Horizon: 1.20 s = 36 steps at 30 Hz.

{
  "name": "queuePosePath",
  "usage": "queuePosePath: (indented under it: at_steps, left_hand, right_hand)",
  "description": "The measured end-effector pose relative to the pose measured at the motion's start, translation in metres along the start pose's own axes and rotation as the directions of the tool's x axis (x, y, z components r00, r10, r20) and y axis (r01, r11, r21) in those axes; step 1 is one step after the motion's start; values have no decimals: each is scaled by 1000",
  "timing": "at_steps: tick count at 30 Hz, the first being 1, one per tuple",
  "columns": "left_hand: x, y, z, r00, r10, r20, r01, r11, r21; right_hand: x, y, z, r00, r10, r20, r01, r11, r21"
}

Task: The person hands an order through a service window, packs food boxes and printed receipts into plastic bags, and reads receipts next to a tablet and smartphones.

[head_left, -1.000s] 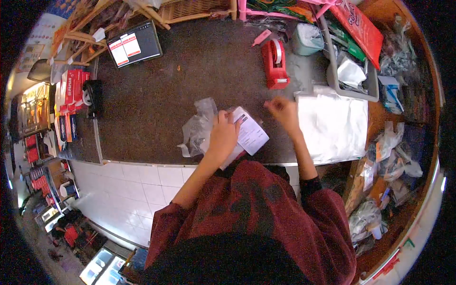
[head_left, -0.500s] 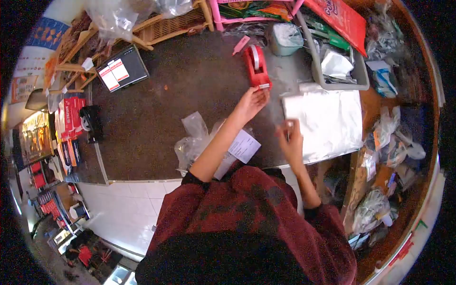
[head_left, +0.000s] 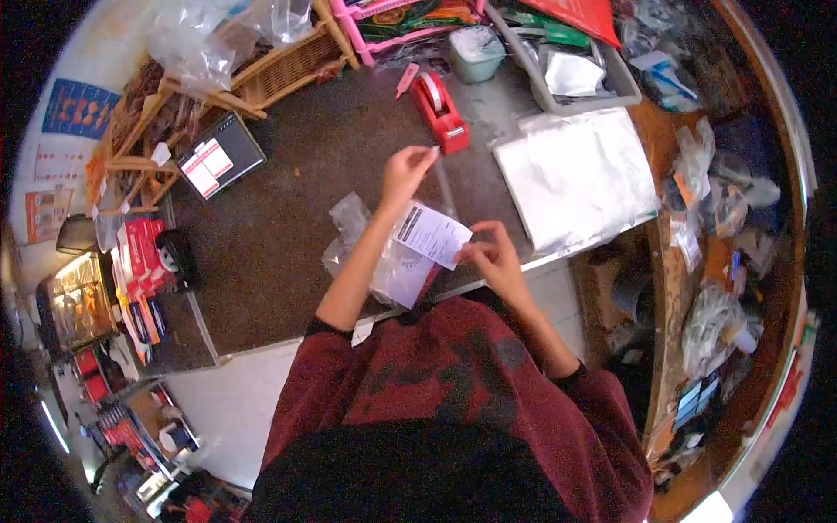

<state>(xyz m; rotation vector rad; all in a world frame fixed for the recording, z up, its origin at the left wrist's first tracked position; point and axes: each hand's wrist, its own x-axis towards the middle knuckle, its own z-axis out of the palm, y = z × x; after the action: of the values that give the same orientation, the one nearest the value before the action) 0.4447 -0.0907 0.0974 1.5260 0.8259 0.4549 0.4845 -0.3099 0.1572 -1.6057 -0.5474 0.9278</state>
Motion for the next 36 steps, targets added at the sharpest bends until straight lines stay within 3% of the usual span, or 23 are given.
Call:
queuePosePath:
  at_steps: [1, 2, 3, 4, 6, 7, 9, 10, 11, 13, 14, 15, 17, 19, 20, 21, 22, 24, 28, 30, 32, 34, 36]
  left_hand:
    - [-7, -6, -15, 1000, 5, 21, -5, 1000, 7]
    - [-16, -21, -29, 995, 76, 61, -87, 974, 208]
    - [-23, -36, -39, 983, 142, 115, -176, 903, 392]
    - [-29, -53, -43, 980, 143, 141, -188, 900, 394]
    - [-35, -87, -49, 996, 88, -5, -81, 940, 330]
    - [-30, -98, -49, 995, 95, 27, -99, 939, 330]
    - [-26, -112, -39, 968, -85, -235, 106, 991, 78]
    - [-33, -100, -39, 984, -108, -142, 109, 994, 1]
    - [-42, -86, -45, 993, -117, -32, 115, 991, -75]
    - [-18, -140, -67, 851, -473, 228, 522, 807, -275]
    - [-35, -116, -72, 867, -332, 371, 439, 861, -255]
    - [-43, -119, -81, 846, -331, 418, 452, 860, -236]
    - [-69, -97, -97, 825, -381, 416, 419, 908, 0]
    - [-122, -35, -78, 794, -401, 457, 490, 867, -92]
    - [-115, -78, -97, 813, -417, 407, 460, 888, -8]
    - [-116, -91, -105, 790, -455, 411, 487, 873, 30]
    - [-117, -104, -113, 766, -493, 414, 513, 856, 69]
    - [-136, -81, -96, 889, -331, 317, 330, 942, 61]
    - [-145, -31, -44, 906, -213, 365, 167, 974, 152]
    - [-139, -27, -9, 920, -146, 363, 117, 988, 101]
    - [-133, -9, 43, 897, -110, 428, 108, 994, 30]
    - [-134, 12, 101, 843, -181, 507, 210, 978, -1]
    - [-136, 25, 156, 780, -218, 586, 285, 958, -23]
  right_hand:
    - [-7, 13, 11, 996, 69, 60, -78, 983, 165]
    - [-13, 29, 21, 984, 126, 129, -162, 932, 324]
    - [-16, 47, 29, 991, 114, 70, -120, 989, 88]
    - [-17, 61, 36, 992, 116, 46, -120, 988, 100]
    - [-17, 90, 51, 986, 163, -43, -168, 974, -155]
    - [-11, 128, 58, 983, 169, -69, -170, 985, -7]
    - [-8, 159, 60, 989, 88, -123, -95, 994, -51]
    - [-9, 164, 53, 993, -3, -116, -11, 992, -122]
    - [-23, 118, 55, 963, -59, -263, -61, 903, -425]
    - [-36, 123, 60, 939, 138, -314, -238, 922, -305]
    - [-38, 134, 65, 943, 53, -330, -152, 947, -282]
    - [-43, 140, 67, 952, -6, -306, -87, 954, -286]
    - [-53, 138, 68, 951, -59, -304, -16, 971, -238]
    - [-61, 134, 64, 968, -42, -249, -24, 966, -256]
    - [-67, 130, 60, 981, 3, -195, -63, 951, -304]
    - [-70, 144, 63, 962, -152, -228, 68, 939, -338]
    - [-74, 147, 62, 954, -160, -255, 69, 940, -334]
    - [-78, 151, 53, 970, -182, -164, 107, 917, -385]
    - [-99, 154, 21, 988, -111, -105, 83, 967, -241]
    - [-116, 165, 3, 989, -124, -83, 108, 979, -175]
    - [-133, 166, -23, 989, 140, 38, -144, 920, 366]
    - [-151, 153, -70, 983, 129, 134, -174, 889, 423]
    - [-170, 143, -113, 980, -121, -156, 149, 972, 184]
